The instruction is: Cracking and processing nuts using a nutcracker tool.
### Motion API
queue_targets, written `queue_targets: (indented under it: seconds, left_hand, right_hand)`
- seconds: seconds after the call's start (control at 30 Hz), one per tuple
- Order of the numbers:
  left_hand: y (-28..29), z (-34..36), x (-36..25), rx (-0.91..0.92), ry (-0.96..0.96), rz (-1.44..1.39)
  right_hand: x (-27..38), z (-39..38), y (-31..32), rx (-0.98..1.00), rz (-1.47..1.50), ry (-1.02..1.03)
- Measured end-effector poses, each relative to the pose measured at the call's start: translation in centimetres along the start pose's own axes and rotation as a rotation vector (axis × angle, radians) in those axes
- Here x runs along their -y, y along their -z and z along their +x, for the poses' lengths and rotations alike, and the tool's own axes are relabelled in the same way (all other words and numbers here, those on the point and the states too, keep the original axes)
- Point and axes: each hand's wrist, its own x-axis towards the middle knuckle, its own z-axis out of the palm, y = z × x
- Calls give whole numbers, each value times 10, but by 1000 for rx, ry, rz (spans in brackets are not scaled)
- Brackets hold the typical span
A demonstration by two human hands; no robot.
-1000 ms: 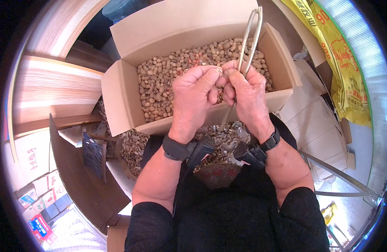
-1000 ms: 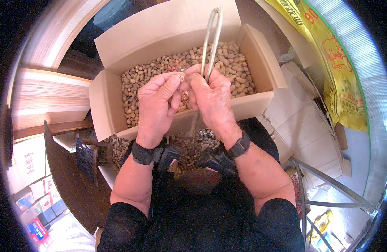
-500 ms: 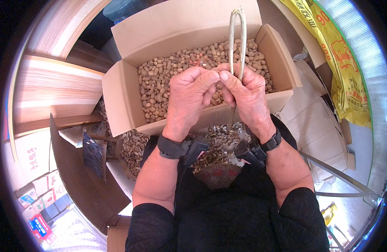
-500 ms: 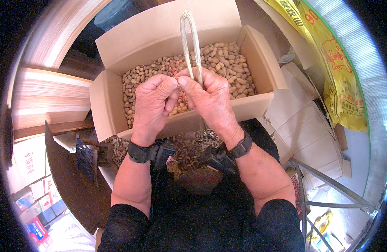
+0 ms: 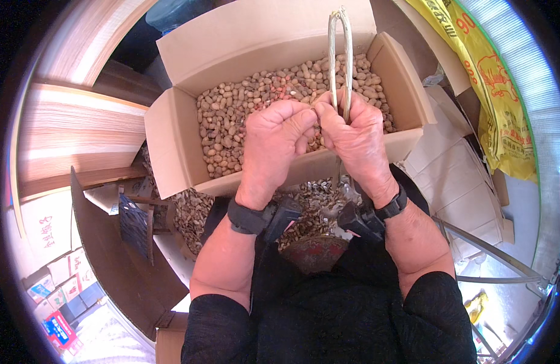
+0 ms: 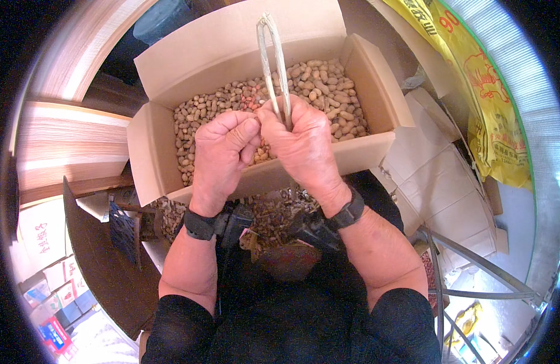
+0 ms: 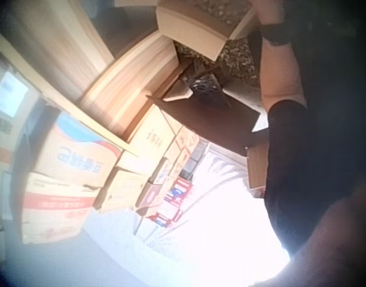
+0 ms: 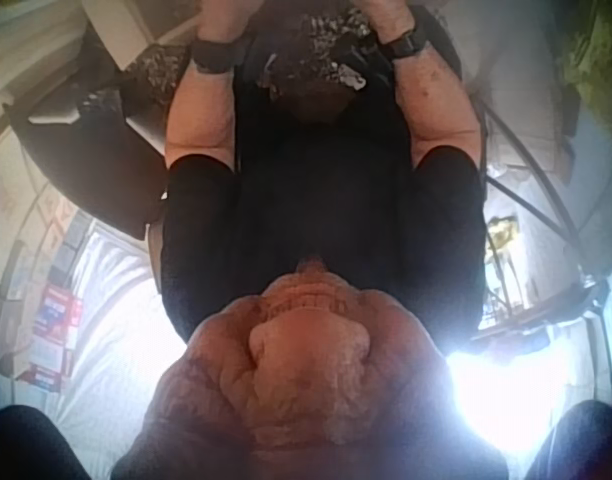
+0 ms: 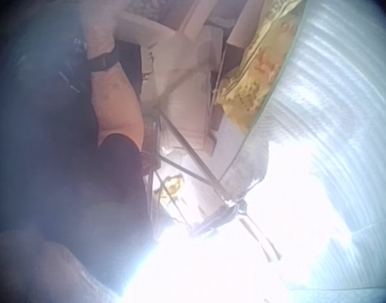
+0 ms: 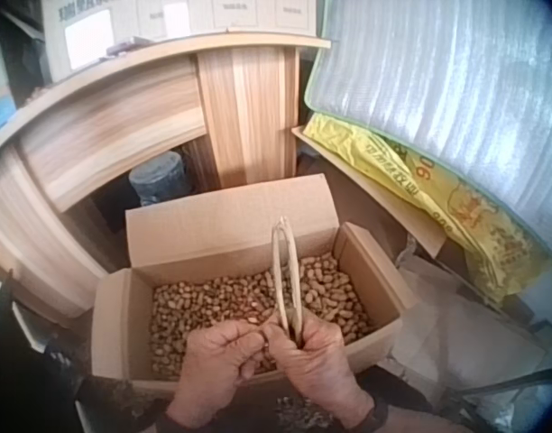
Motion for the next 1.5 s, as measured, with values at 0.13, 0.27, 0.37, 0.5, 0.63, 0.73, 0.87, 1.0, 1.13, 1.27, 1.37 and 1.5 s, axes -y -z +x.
queue_targets:
  seconds: [0.13,0.27,0.37,0.5,0.63,0.73,0.87,1.0,1.13,1.27,1.37,1.5]
  left_hand:
    - [0,0,1,1,-31,-7]
    - [-5,0,-5,-17,-41,-8]
    - [-6,1,-4,-32,-31,-45]
    - [2,3,-6,-25,-10,-40]
    - [5,4,-6,-22,-59,-81]
    - [4,4,-7,-21,-79,-61]
    - [3,1,-9,-50,-120,9]
    - [5,5,-6,-66,-129,128]
    - [0,3,-3,-20,-30,45]
    - [0,3,-2,-50,-74,227]
    - [-2,4,0,-56,-166,342]
    - [-1,3,-2,-26,-187,348]
  right_hand:
    - [6,-1,-2,-37,16,-51]
    - [7,-3,-3,-32,93,-38]
    - [4,-4,-2,-64,174,-81]
    - [5,-3,1,-60,167,-93]
    - [5,-3,1,-47,195,-73]
    - [5,-3,2,-54,187,-66]
    - [6,-3,2,-66,193,-65]
    - [5,-2,3,-55,179,-48]
    - [3,-1,4,-47,163,-73]
    - [4,-2,4,-10,225,-106]
    - [1,-2,5,48,131,-102]
    - [4,-2,3,15,73,-104]
